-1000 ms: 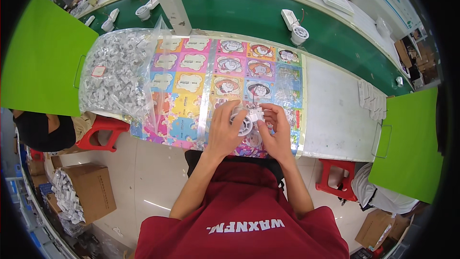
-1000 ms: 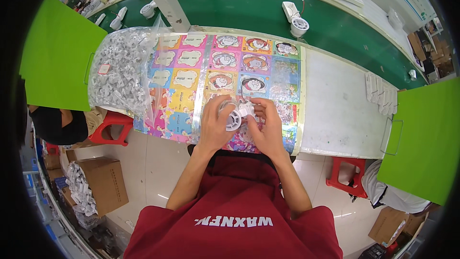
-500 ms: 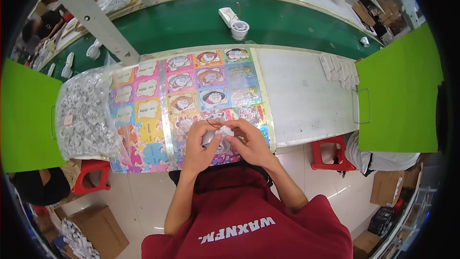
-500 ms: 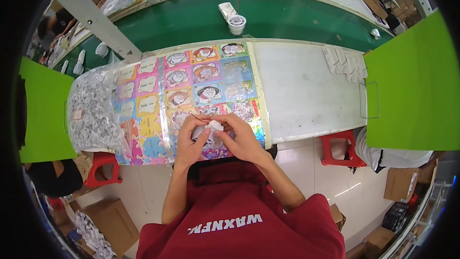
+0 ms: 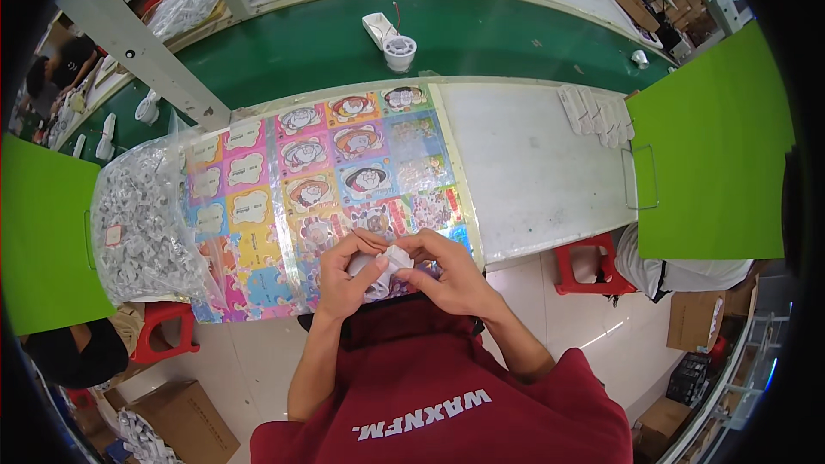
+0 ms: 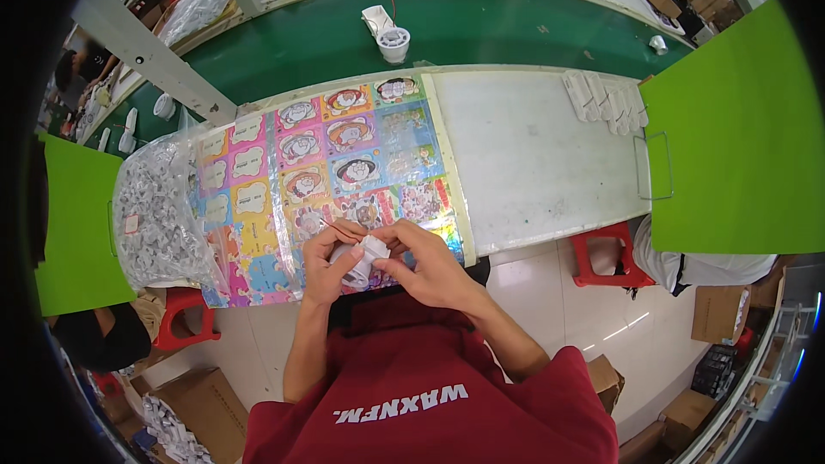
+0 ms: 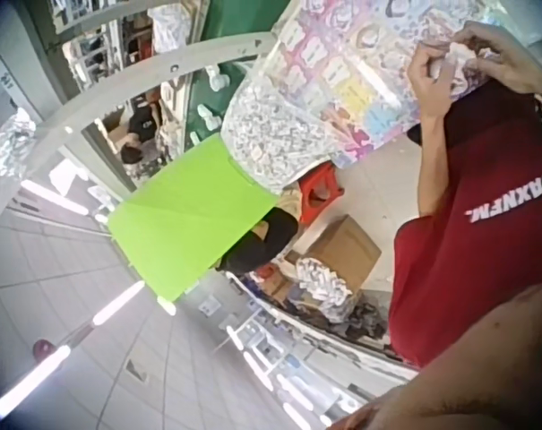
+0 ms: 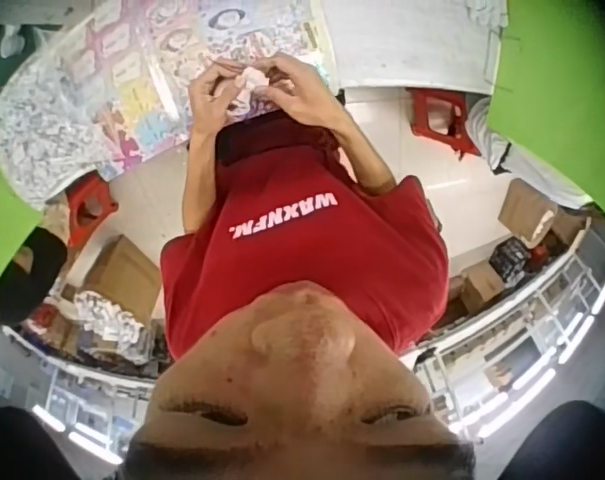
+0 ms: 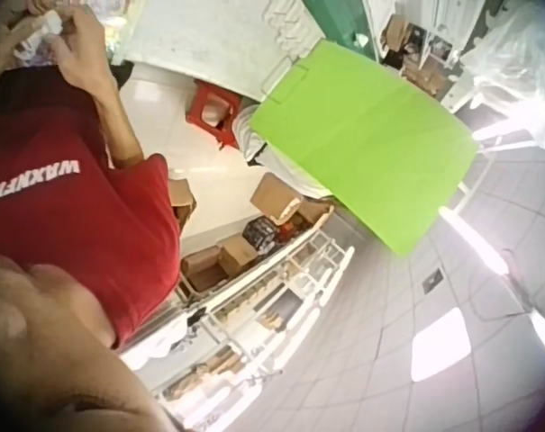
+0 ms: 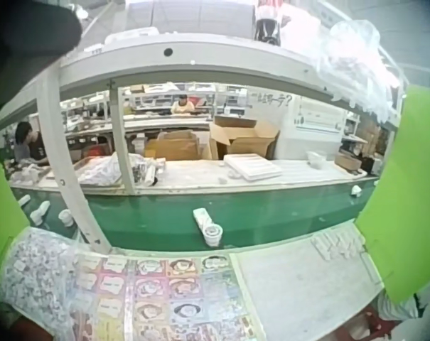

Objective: Assembling small electronic components and applying stickers at an industrial workstation.

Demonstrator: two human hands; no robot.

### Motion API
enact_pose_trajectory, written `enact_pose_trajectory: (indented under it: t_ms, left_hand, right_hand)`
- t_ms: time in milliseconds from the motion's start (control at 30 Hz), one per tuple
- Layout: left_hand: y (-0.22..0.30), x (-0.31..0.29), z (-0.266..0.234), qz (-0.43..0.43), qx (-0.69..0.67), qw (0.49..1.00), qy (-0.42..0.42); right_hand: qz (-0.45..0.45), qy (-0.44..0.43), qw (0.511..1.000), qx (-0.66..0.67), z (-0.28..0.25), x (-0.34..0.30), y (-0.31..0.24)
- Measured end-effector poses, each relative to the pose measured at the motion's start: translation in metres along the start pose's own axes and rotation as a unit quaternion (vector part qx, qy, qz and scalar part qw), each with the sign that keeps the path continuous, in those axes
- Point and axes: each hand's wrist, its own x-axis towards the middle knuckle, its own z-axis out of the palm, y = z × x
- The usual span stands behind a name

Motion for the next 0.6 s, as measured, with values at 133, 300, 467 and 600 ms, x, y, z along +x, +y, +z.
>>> enact_pose_trajectory:
  t_ms: [133, 300, 467, 600]
  left_hand:
    - [-0.008, -0.004, -0.004, 0.008, 0.043, 0.998, 0.047]
    - [-0.008, -0.008, -0.007, 0.027, 0.129, 0.987, 0.095]
    - [-0.01, -0.003, -0.007, 0.069, 0.192, 0.977, 0.062]
    - [-0.005, -0.006, -0.008, 0.068, 0.195, 0.974, 0.095]
  right_hand:
    - [-0.097, 0.079, 0.979, -0.16, -0.062, 0.014, 0.012]
    - [-0.007, 0.505, 0.743, -0.438, -0.24, 0.038, 0.087]
    - [0.084, 0.473, 0.727, -0.49, -0.304, 0.044, 0.128]
    - [0.085, 0.461, 0.753, -0.463, -0.268, 0.056, 0.114]
